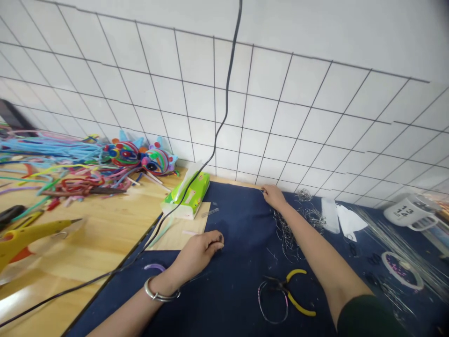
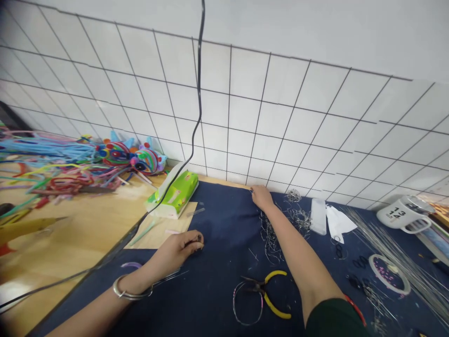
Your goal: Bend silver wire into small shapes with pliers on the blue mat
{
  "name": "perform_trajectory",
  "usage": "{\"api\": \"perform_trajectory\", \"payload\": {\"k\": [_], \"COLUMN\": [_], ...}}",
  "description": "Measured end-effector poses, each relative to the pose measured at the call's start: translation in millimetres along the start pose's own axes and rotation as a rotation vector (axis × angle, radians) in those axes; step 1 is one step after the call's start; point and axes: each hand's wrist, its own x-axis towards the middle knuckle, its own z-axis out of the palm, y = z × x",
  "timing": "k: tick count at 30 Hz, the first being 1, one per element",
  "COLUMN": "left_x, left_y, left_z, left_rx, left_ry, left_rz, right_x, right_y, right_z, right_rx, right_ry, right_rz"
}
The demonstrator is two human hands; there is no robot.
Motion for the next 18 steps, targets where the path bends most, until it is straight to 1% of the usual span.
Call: {"api": "perform_trajectory", "payload": {"k": [3, 5, 9, 11, 15, 17, 18], "left_x": [0.5, 0.6, 0.5, 0.2, -0.3, -0.3, -0.2], "left_y": [-0.5, 0.0, 1.0, 1.1, 0.7, -0.1, -0.8], "left_z": [0.2, 0.0, -0.1, 0.5, 2.0, 2.7, 3.1], "left_rx": [-0.003, -0.002, 0.004, 0.001, 0.013, 0.019, 0.019], "left_ry": [-0.01, -0.02, -0.031, -0.036, -0.036, -0.043, -0.049], "left_rz": [-0.01, -0.012, -0.006, -0.006, -0.007, -0.013, -0.018], "right_x": [-10.5, -25.5, -73.3, -98.7, -135.8, -148.0, -153.2], "right_y": [6.8, 6.9, 0.3, 1.7, 14.0, 11.5, 5.3], "right_z": [-8.5, -16.0, -29.0, -36.4, -57.4, -67.8, -71.6], "right_rx": [0.033, 0.062, 0.13, 0.157, 0.18, 0.184, 0.187], "right_ry": [0.018, 0.018, -0.052, -0.082, -0.083, -0.062, -0.049], "right_rz": [-0.01, -0.038, -0.164, -0.207, -0.205, -0.189, -0.184]}}
